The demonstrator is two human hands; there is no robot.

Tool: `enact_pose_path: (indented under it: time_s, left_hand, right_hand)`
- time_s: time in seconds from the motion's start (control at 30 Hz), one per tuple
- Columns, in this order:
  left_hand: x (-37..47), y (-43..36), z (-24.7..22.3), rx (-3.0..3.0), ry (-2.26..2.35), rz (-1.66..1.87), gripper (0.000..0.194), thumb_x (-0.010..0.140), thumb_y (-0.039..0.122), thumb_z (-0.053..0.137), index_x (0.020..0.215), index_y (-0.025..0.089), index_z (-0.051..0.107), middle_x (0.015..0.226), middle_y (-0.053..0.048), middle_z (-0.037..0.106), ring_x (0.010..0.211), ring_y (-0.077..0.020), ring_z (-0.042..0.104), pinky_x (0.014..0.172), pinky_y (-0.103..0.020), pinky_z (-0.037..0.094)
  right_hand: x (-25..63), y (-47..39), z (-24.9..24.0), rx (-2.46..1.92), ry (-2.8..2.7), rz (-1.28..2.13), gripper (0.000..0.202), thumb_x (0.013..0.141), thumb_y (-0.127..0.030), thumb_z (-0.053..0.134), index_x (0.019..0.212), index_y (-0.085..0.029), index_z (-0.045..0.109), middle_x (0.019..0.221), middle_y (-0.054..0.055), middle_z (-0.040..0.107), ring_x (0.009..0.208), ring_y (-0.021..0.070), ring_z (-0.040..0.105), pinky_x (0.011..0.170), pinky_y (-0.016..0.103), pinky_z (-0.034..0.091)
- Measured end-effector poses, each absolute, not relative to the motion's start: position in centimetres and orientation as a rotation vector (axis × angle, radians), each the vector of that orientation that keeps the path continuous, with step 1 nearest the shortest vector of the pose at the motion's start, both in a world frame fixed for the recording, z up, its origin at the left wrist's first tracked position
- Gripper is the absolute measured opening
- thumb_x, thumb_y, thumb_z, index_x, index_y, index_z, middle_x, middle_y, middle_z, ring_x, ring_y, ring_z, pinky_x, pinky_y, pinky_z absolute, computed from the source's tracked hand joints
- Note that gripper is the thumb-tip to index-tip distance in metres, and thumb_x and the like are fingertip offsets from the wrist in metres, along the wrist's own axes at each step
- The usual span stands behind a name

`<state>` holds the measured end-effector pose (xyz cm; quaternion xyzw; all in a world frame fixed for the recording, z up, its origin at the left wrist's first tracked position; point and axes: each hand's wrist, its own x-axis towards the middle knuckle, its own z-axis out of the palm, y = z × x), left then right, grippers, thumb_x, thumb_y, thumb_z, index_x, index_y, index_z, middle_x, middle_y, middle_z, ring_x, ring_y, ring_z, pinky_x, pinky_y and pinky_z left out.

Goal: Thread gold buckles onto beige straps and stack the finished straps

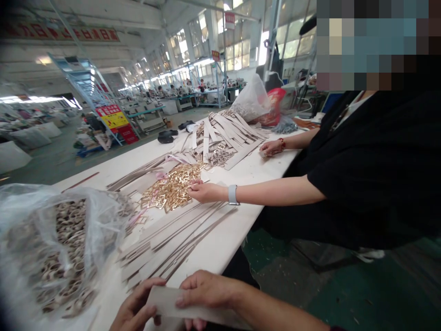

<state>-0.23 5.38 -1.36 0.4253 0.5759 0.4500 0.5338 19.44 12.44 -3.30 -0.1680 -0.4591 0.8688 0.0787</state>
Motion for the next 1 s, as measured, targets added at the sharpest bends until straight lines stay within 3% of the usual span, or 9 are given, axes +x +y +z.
enact_pose_path:
  time_s: [0.07,0.17,0.37,0.47,0.6,0.8,1.0]
  left_hand:
    - [-0.1,5.3,-1.7,0.906,1.283,1.091,0.059,0.048,0.051,0.081,0.100,0.028,0.067,0.081,-0.003,0.066,0.057,-0.0172,0.055,0.054,-0.029,0.048]
    - [0.6,5.3,-2.0,0.842,1.264,1.108,0.058,0.045,0.051,0.082,0.095,0.025,0.068,0.085,-0.004,0.067,0.063,-0.0195,0.057,0.060,-0.031,0.048]
    - [1.6,5.6,-3.5,0.790,1.250,1.216,0.035,0.054,0.048,0.079,0.075,0.022,0.067,0.072,-0.001,0.062,0.061,-0.0178,0.055,0.056,-0.028,0.045]
    - [1.6,5.7,-4.1,0.792,1.351,1.264,0.032,0.057,0.046,0.077,0.068,0.019,0.066,0.073,-0.002,0.063,0.062,-0.0174,0.055,0.056,-0.028,0.046]
    - [2.0,6.0,-3.6,0.780,1.429,1.317,0.031,0.059,0.044,0.076,0.070,0.017,0.068,0.070,-0.002,0.064,0.062,-0.0162,0.055,0.059,-0.025,0.046]
    - [2.4,6.6,-2.3,0.664,1.384,1.523,0.030,0.054,0.040,0.081,0.068,0.016,0.070,0.071,-0.002,0.066,0.072,-0.0163,0.058,0.067,-0.023,0.049]
    - [0.7,6.5,-4.0,0.531,1.368,1.494,0.041,0.046,0.047,0.083,0.069,0.015,0.070,0.072,-0.004,0.068,0.070,-0.0201,0.063,0.062,-0.028,0.054]
  right_hand:
    - [19.7,12.4,-2.9,-0.485,-1.264,2.654,0.028,0.073,-0.046,0.067,0.078,-0.019,0.063,0.050,-0.005,0.059,0.030,0.0045,0.045,0.032,0.012,0.035]
    - [19.9,11.9,-2.6,-0.524,-1.178,2.693,0.016,0.080,-0.038,0.062,0.080,-0.023,0.065,0.051,-0.008,0.059,0.032,0.0017,0.043,0.034,0.008,0.035]
    - [18.9,10.9,-4.1,-0.652,-1.267,2.569,0.038,0.071,-0.052,0.065,0.065,-0.015,0.058,0.045,-0.005,0.056,0.028,0.0051,0.043,0.030,0.013,0.029]
    - [18.3,10.7,-4.0,-0.730,-1.336,2.477,0.038,0.066,-0.050,0.068,0.070,-0.014,0.057,0.050,-0.004,0.055,0.034,0.0049,0.044,0.036,0.014,0.032]
    - [17.7,10.6,-2.6,-1.052,-1.668,1.939,0.032,0.058,-0.039,0.076,0.074,-0.014,0.062,0.057,-0.005,0.052,0.052,0.0086,0.049,0.046,0.017,0.034]
    - [16.9,11.7,-1.0,-0.922,-2.218,1.077,0.021,0.082,-0.037,0.059,0.091,-0.021,0.069,0.080,0.001,0.067,0.075,0.0150,0.059,0.066,0.022,0.041]
    - [15.1,11.0,-2.2,-0.905,-2.470,0.692,0.021,0.088,-0.032,0.050,0.091,-0.022,0.068,0.085,0.002,0.072,0.079,0.0154,0.065,0.066,0.021,0.044]
